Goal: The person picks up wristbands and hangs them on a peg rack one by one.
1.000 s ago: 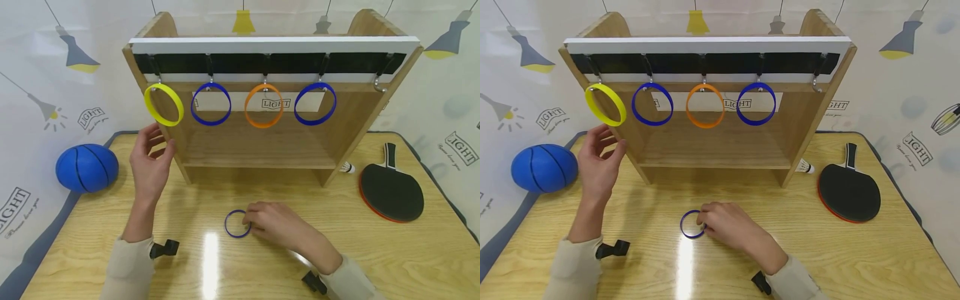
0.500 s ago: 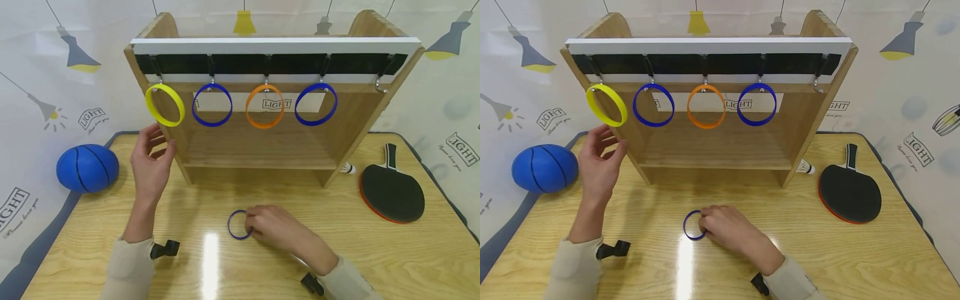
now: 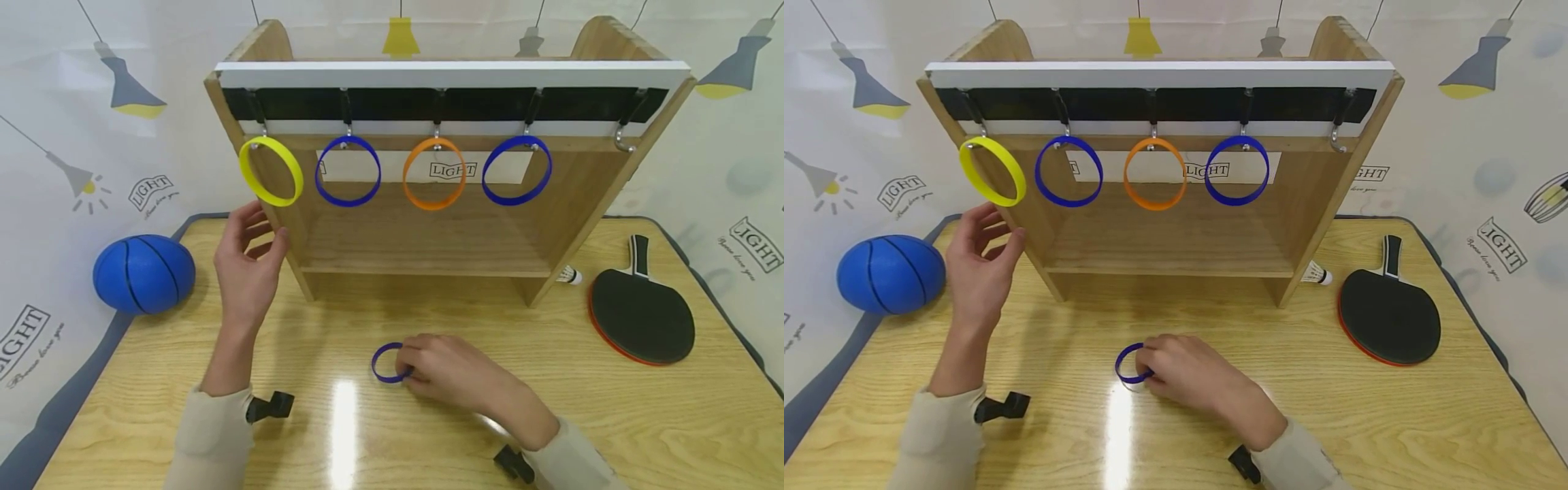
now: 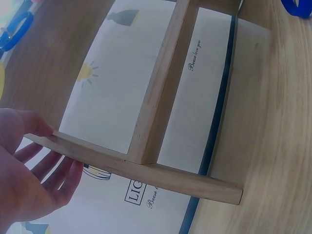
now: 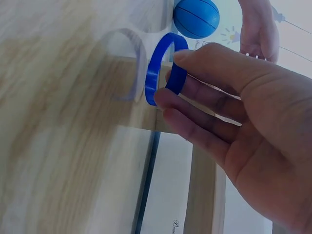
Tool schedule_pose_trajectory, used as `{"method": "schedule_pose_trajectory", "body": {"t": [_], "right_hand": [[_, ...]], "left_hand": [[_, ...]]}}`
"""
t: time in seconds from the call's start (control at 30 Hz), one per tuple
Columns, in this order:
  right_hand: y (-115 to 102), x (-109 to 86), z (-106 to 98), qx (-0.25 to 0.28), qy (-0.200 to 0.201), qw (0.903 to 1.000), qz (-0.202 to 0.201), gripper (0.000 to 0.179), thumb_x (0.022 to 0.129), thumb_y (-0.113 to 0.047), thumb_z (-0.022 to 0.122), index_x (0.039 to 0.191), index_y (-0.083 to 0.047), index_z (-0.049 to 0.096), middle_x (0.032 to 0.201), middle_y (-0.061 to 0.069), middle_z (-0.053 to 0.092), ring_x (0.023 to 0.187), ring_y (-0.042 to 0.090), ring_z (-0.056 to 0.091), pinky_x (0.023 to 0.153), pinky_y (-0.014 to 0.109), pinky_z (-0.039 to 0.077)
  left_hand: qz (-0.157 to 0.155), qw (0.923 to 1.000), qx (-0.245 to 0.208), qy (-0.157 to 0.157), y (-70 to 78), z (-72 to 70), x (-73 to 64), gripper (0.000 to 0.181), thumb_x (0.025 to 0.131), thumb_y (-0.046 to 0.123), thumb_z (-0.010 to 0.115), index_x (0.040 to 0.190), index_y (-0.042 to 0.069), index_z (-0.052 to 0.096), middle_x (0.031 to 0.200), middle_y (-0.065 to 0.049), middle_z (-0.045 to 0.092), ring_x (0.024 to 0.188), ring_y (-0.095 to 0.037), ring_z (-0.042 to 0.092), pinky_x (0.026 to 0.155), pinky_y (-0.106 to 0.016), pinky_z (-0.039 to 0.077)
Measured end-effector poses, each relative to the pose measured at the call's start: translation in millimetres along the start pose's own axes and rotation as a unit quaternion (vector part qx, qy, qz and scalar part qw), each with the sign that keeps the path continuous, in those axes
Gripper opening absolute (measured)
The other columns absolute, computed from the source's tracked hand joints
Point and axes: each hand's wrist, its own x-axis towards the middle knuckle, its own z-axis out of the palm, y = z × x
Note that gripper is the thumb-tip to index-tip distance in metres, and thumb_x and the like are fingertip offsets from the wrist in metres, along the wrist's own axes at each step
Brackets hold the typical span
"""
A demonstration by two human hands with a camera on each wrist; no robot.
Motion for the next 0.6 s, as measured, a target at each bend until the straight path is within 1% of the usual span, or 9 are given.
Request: {"method": "schedule_pose_trajectory", "body": {"t": [0.13, 0.27, 0.33, 0.43, 0.6], "right_hand": [[1, -1.3, -5, 0.001, 0.005, 0.9999, 0.010, 0.014, 0.081, -0.008, 0.075, 0.092, -0.013, 0.069, 0.088, -0.005, 0.061, 0.073, 0.004, 0.053, 0.064, 0.019, 0.048], [2, -3.4, -12, 0.008, 0.030, 0.9993, 0.021, 0.015, 0.082, -0.008, 0.076, 0.095, -0.011, 0.069, 0.092, -0.003, 0.064, 0.071, 0.004, 0.054, 0.061, 0.017, 0.047], [3, -4.3, -15, 0.011, 0.044, 0.9988, 0.019, 0.015, 0.083, -0.008, 0.076, 0.095, -0.011, 0.069, 0.092, -0.002, 0.065, 0.070, 0.004, 0.055, 0.060, 0.017, 0.047], [5, -5.3, -18, 0.005, 0.063, 0.9980, 0.006, 0.015, 0.082, -0.009, 0.078, 0.094, -0.011, 0.069, 0.092, -0.003, 0.065, 0.072, 0.005, 0.057, 0.060, 0.018, 0.048], [7, -7.0, -22, -0.001, 0.074, 0.9972, -0.004, 0.016, 0.080, -0.011, 0.080, 0.092, -0.012, 0.069, 0.090, -0.004, 0.064, 0.071, 0.004, 0.056, 0.060, 0.018, 0.048]], "left_hand": [[0.001, 1.0000, -0.002, 0.000, 0.2, 0.3, 0.2, 0.037, 0.090, 0.003, 0.065, 0.127, 0.003, 0.060, 0.120, -0.011, 0.062, 0.105, -0.026, 0.061, 0.080, -0.026, 0.051], [0.004, 1.0000, -0.002, -0.001, 0.5, 0.7, 0.1, 0.037, 0.091, 0.003, 0.065, 0.128, 0.004, 0.060, 0.121, -0.011, 0.062, 0.106, -0.026, 0.060, 0.081, -0.027, 0.051], [0.004, 1.0000, -0.003, -0.002, 0.4, 0.8, 0.1, 0.037, 0.091, 0.003, 0.065, 0.127, 0.004, 0.060, 0.121, -0.011, 0.062, 0.106, -0.026, 0.060, 0.080, -0.026, 0.051], [0.003, 1.0000, -0.005, -0.001, 0.2, 0.9, 0.0, 0.037, 0.090, 0.003, 0.065, 0.127, 0.004, 0.060, 0.120, -0.011, 0.062, 0.105, -0.026, 0.061, 0.080, -0.026, 0.051], [0.001, 1.0000, -0.007, 0.001, 0.0, 0.7, -0.1, 0.037, 0.090, 0.003, 0.065, 0.127, 0.004, 0.060, 0.120, -0.012, 0.062, 0.105, -0.026, 0.061, 0.081, -0.028, 0.052]]}}
